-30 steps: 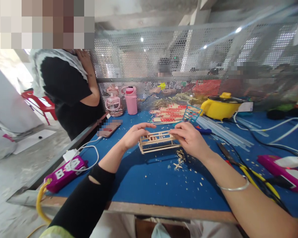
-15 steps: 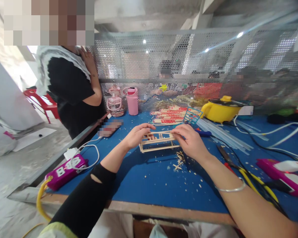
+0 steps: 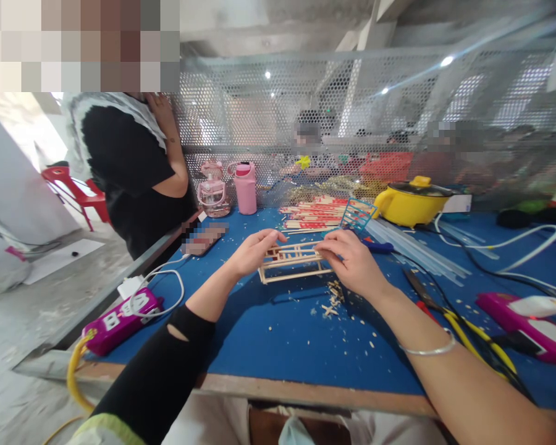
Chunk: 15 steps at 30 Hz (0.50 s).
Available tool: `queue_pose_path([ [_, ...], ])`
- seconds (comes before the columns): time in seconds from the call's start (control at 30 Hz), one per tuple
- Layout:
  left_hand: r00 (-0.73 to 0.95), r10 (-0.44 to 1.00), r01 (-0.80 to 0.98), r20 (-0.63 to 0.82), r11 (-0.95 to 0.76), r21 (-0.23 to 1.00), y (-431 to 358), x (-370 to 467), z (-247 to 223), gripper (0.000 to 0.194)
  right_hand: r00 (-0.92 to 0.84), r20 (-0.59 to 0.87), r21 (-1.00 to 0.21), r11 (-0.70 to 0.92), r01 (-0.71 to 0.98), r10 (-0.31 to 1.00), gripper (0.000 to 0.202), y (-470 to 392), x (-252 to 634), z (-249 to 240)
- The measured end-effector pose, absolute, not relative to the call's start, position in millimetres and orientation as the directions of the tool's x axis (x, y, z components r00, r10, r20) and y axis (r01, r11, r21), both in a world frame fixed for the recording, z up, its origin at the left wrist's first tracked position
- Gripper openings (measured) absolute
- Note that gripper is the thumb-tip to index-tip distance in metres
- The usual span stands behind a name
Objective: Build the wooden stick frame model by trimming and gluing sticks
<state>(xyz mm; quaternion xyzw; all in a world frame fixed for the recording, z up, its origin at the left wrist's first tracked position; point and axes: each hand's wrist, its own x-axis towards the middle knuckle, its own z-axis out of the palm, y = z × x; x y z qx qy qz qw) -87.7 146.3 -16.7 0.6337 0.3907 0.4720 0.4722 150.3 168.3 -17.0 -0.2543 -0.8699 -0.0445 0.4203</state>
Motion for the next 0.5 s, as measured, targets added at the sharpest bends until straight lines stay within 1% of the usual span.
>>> queue_pose_path([
  [0.13,0.244,0.94,0.07,0.238,-0.262,0.962,144.3,-85.0,-15.2,0.021,-0.538,0.748,-0.105,0.87,0.482,0.388,0.018,168.1,151.2,-16.0],
  [0.3,0.27,0.93,0.076,0.249,-0.278,0.958,142.5,-83.6,-13.2,0.028,-0.551,0.743,-0.078,0.867,0.492,0.38,0.019,167.4,151.5,-13.4],
  [0.5,0.236,0.942,0.166,0.238,-0.281,0.945,140.6,-84.7,-9.1,0.036,-0.503,0.778,-0.058,0.841,0.538,0.376,0.018,168.2,151.9,-14.7],
])
